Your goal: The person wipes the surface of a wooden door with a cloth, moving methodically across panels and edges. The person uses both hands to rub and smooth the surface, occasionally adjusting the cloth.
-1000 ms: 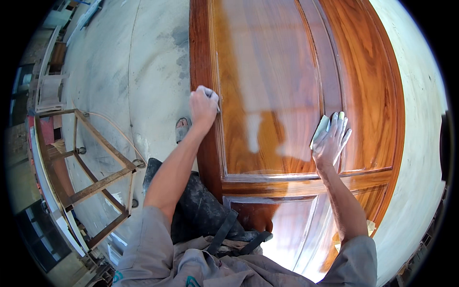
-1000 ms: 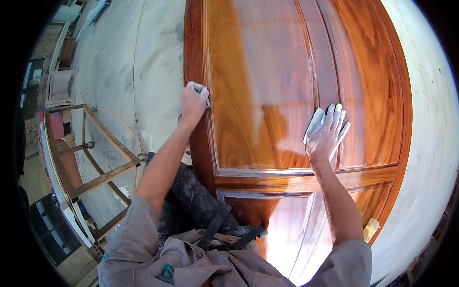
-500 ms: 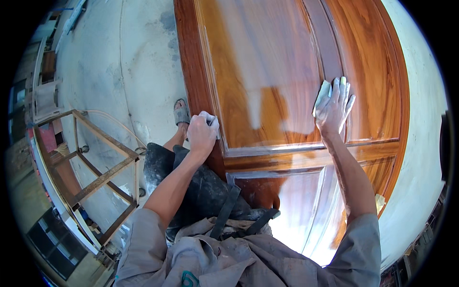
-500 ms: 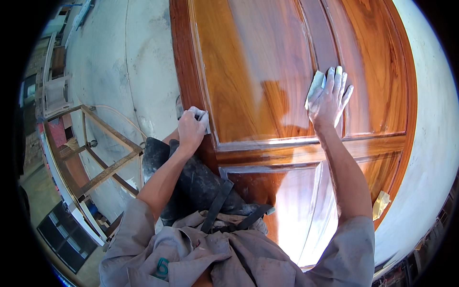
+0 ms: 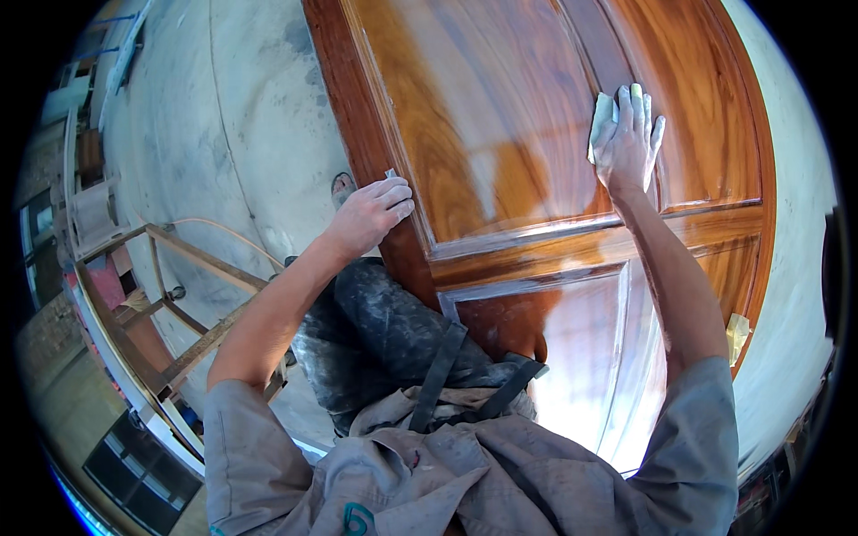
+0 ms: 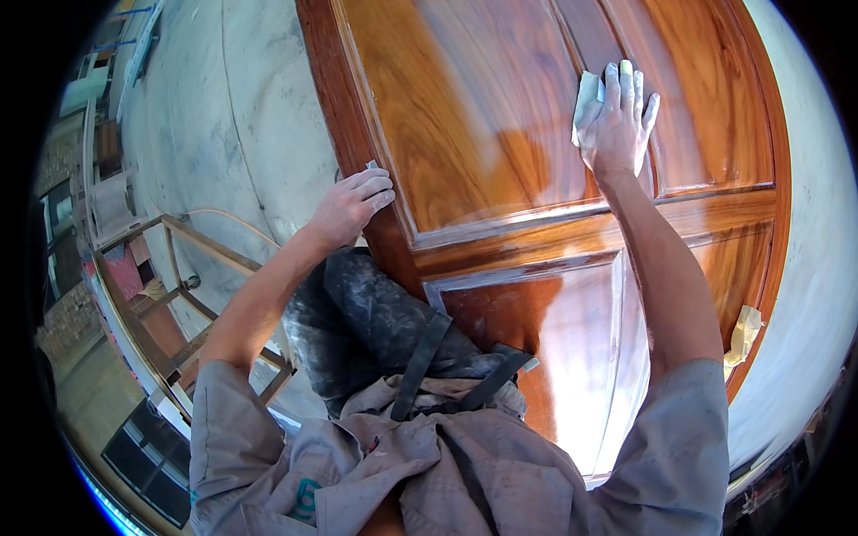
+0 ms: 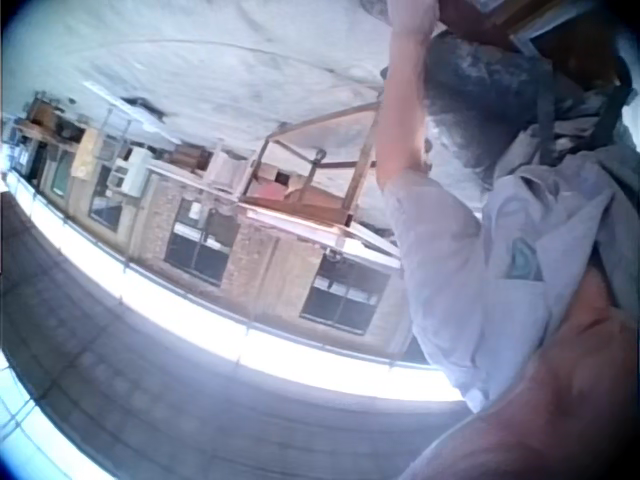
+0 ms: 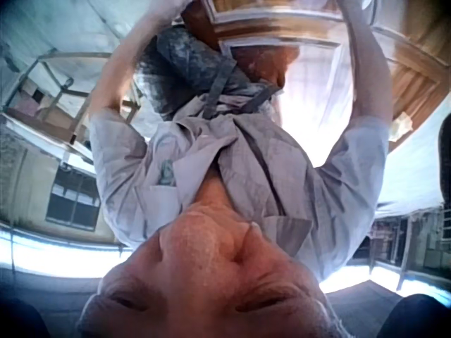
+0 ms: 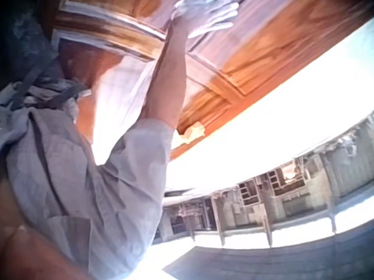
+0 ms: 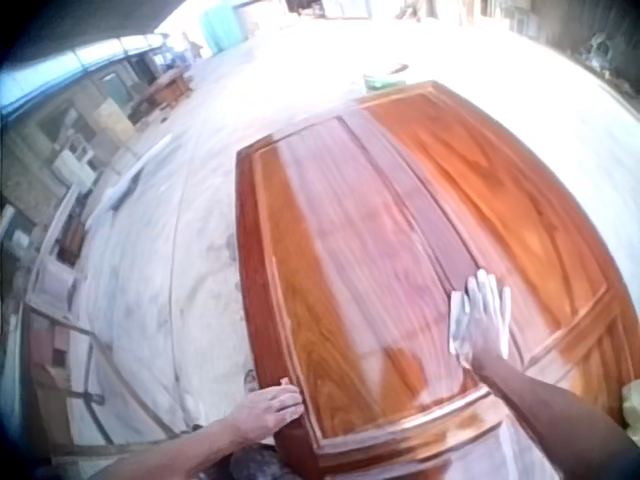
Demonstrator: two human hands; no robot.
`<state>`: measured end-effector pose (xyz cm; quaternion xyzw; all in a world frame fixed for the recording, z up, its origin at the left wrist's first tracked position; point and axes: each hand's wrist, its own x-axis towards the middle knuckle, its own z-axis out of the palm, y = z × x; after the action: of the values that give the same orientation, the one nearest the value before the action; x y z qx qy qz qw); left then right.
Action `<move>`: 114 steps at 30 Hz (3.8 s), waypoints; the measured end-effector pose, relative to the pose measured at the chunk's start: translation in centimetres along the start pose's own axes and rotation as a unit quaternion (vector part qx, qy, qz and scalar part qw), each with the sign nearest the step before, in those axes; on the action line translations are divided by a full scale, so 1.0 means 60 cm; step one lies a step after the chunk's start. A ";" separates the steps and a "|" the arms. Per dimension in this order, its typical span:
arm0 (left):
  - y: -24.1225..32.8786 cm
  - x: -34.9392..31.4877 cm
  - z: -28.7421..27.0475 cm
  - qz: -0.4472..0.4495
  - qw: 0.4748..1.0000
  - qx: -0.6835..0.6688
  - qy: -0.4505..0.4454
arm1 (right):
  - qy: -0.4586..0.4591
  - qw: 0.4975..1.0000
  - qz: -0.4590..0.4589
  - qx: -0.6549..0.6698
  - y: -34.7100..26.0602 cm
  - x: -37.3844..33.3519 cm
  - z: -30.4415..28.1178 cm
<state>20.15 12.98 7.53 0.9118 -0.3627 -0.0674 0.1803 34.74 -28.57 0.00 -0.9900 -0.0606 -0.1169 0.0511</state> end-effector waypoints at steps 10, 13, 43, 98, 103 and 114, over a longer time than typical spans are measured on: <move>0.079 -0.034 0.032 0.035 0.995 -0.024 -0.092 | 0.016 1.000 0.001 0.007 0.002 0.001 0.007; 0.056 -0.021 0.026 -0.032 0.998 0.009 -0.049 | 0.014 1.000 -0.004 0.007 -0.003 0.004 0.002; 0.337 0.058 0.111 -0.369 0.769 -0.522 0.006 | 0.018 0.995 0.003 0.101 0.047 0.001 0.028; 0.267 0.014 0.064 0.004 0.979 -0.001 -0.203 | 0.031 0.983 0.171 -0.050 0.300 -0.323 -0.101; 0.266 0.061 0.120 0.050 0.980 -0.010 -0.191 | 0.060 0.985 0.162 -0.024 0.292 -0.316 -0.099; 0.269 0.118 0.137 0.088 0.983 -0.032 -0.161 | 0.049 0.983 0.175 -0.025 0.282 -0.311 -0.120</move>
<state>12.93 -5.06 6.06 0.8472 -0.4637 -0.2085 0.1541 17.35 -48.13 1.09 -0.9794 0.1190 -0.1558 0.0485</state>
